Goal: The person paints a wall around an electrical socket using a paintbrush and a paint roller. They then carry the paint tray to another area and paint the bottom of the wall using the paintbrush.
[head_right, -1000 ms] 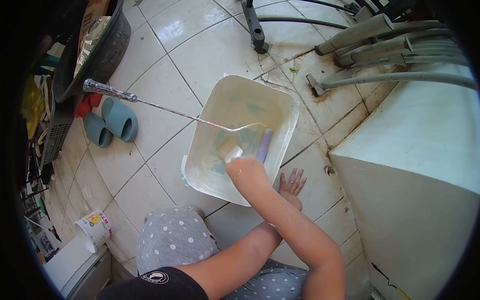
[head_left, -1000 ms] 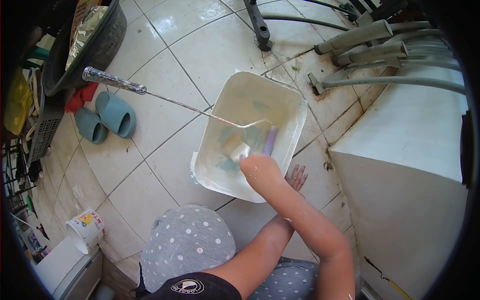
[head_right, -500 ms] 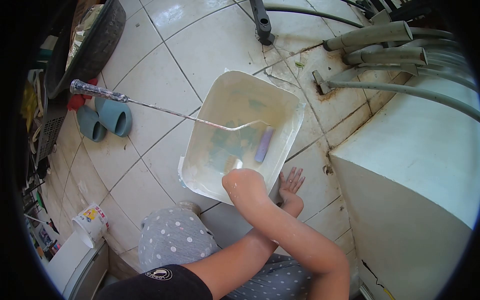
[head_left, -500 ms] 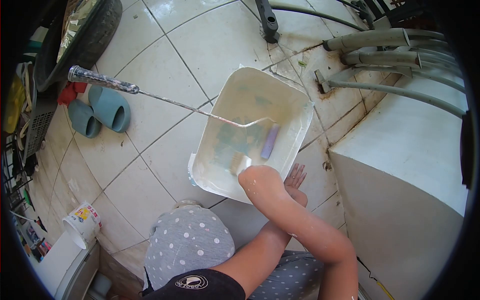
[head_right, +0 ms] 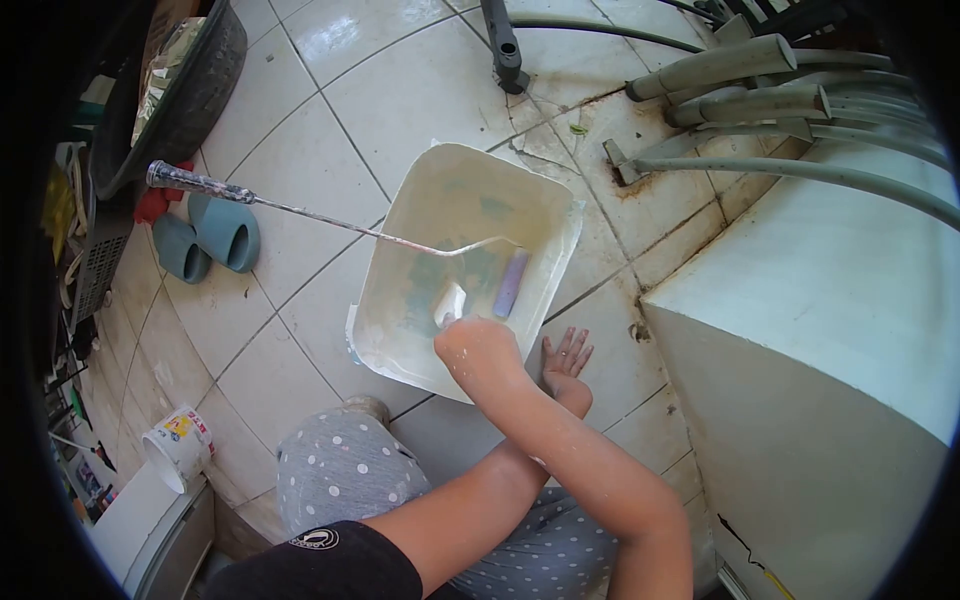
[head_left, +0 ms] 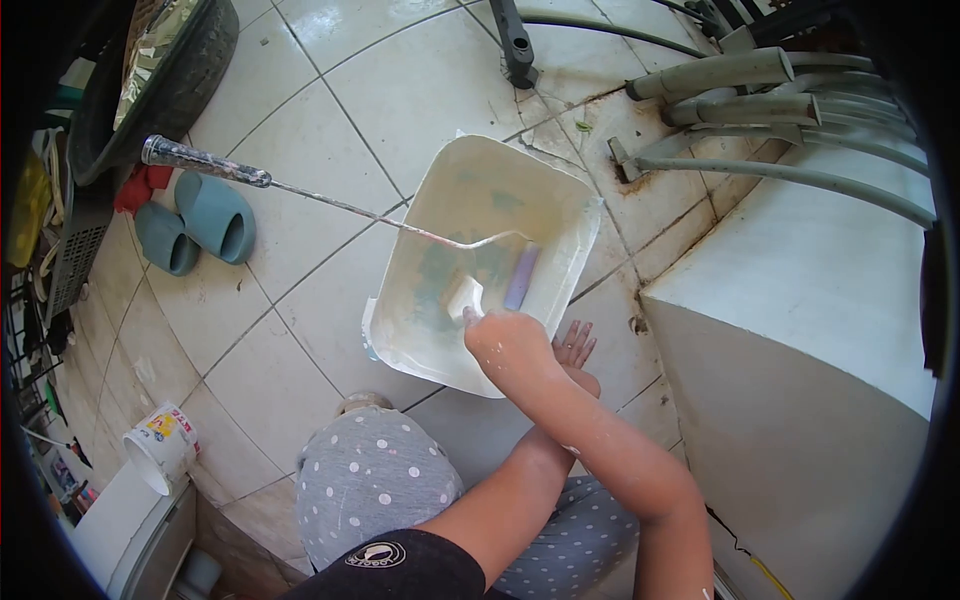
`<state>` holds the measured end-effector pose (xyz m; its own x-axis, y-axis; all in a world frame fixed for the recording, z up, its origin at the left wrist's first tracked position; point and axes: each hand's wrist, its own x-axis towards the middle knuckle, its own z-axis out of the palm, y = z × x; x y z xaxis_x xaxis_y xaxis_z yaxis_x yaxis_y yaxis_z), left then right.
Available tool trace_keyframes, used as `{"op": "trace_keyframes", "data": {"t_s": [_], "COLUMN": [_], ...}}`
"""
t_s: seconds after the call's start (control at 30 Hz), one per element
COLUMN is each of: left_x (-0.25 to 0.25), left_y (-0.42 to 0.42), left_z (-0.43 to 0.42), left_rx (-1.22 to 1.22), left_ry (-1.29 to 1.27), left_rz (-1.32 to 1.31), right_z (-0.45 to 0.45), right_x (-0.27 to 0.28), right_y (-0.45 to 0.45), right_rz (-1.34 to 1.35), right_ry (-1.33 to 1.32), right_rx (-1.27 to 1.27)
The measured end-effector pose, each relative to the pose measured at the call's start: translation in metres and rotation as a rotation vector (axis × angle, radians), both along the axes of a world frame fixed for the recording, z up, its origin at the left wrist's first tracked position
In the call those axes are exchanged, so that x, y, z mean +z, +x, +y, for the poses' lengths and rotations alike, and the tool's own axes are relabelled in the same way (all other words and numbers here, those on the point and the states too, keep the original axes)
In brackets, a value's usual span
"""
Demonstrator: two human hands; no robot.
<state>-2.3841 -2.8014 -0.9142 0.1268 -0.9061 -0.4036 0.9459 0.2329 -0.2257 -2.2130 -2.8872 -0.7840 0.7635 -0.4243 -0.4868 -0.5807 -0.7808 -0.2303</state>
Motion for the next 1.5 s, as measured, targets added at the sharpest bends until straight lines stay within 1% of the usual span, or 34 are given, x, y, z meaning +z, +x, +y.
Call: {"op": "trace_keyframes", "data": {"t_s": [0.1,0.13,0.2,0.27,0.3,0.37,0.43,0.5,0.53,0.57,0.6,0.63,0.67,0.7,0.73,0.77,0.8,0.87,0.9,0.93,1.0,1.03,1.13,1.2,1.23,1.3,1.4,1.43,1.5], "left_x": [0.002,0.001,-0.009,-0.027,-0.032,-0.041,-0.043,-0.033,-0.050,-0.065,-0.064,-0.061,-0.055,-0.045,-0.039,-0.032,-0.027,0.011,0.006,-0.001,-0.007,-0.002,0.008,0.011,0.010,0.005,-0.003,0.004,0.022], "left_y": [0.001,0.003,-0.003,-0.013,-0.020,-0.034,-0.041,-0.034,-0.044,-0.056,-0.055,-0.044,-0.038,-0.030,-0.023,-0.020,-0.017,-0.003,-0.004,-0.004,-0.004,-0.004,0.002,0.000,-0.002,-0.008,-0.021,-0.027,-0.044], "left_z": [-0.002,-0.003,-0.001,-0.003,-0.006,-0.015,-0.026,-0.042,-0.037,-0.033,-0.031,-0.029,-0.028,-0.027,-0.026,-0.026,-0.027,-0.034,-0.032,-0.030,-0.032,-0.034,-0.036,-0.033,-0.028,-0.020,-0.010,-0.007,-0.004], "left_rx": [0.139,0.182,0.206,0.159,0.123,0.050,-0.034,-0.017,-0.154,-0.222,-0.485,-1.046,-1.276,-1.337,-1.401,-1.465,-1.571,-1.861,-1.830,-1.802,-1.854,-1.880,-1.933,-1.919,-1.861,-1.745,-1.648,-1.565,-1.494], "left_ry": [-0.028,-0.036,-0.050,-0.072,0.053,0.301,0.544,0.855,0.835,0.883,0.791,0.605,0.366,0.207,0.098,0.012,0.005,-0.160,-0.186,-0.201,-0.212,-0.245,-0.276,-0.277,-0.264,-0.233,-0.394,-0.533,-0.671], "left_rz": [0.478,0.633,0.577,0.160,0.134,0.075,0.004,0.341,-0.165,-0.394,-0.756,-1.587,-2.229,-2.486,-2.621,-2.693,-2.733,-2.765,-2.774,-2.779,-2.760,-2.742,-2.723,-2.744,-2.785,-2.849,-2.918,-2.931,-2.889], "right_z": [-0.004,-0.008,-0.022,-0.038,-0.047,-0.065,-0.078,-0.081,-0.078,-0.071,-0.061,-0.047,-0.030,-0.012,0.009,0.030,0.051,0.097,0.125,0.154,0.203,0.217,0.267,0.285,0.289,0.288,0.270,0.262,0.246], "right_x": [-0.007,-0.003,0.020,0.040,0.052,0.079,0.099,0.116,0.126,0.135,0.140,0.138,0.136,0.137,0.137,0.136,0.127,0.116,0.103,0.090,0.071,0.074,0.046,0.028,0.026,0.019,0.011,0.007,-0.004], "right_y": [-0.007,-0.007,-0.005,-0.015,-0.024,-0.047,-0.077,-0.114,-0.136,-0.157,-0.180,-0.205,-0.226,-0.244,-0.260,-0.278,-0.302,-0.341,-0.364,-0.383,-0.409,-0.412,-0.452,-0.477,-0.488,-0.504,-0.519,-0.523,-0.529], "right_rz": [0.169,0.162,0.150,0.047,-0.003,-0.066,-0.069,-0.072,-0.070,-0.072,-0.168,-0.272,-0.384,-0.480,-0.581,-0.685,-0.764,-0.918,-0.983,-1.106,-1.357,-1.457,-1.592,-1.454,-1.373,-1.370,-1.397,-1.412,-1.431], "right_ry": [0.098,0.118,0.158,0.210,0.233,0.432,0.655,0.841,0.916,0.991,1.037,1.079,1.114,1.074,1.025,0.968,0.971,0.959,0.924,0.911,0.903,0.885,0.581,0.376,0.270,0.219,0.185,0.183,0.235], "right_rx": [-0.010,-0.024,-0.053,-0.125,-0.160,-0.336,-0.533,-0.756,-0.879,-1.005,-1.071,-1.136,-1.201,-1.254,-1.309,-1.364,-1.390,-1.453,-1.536,-1.662,-1.869,-1.943,-2.144,-2.286,-2.352,-2.374,-2.378,-2.371,-2.341]}}
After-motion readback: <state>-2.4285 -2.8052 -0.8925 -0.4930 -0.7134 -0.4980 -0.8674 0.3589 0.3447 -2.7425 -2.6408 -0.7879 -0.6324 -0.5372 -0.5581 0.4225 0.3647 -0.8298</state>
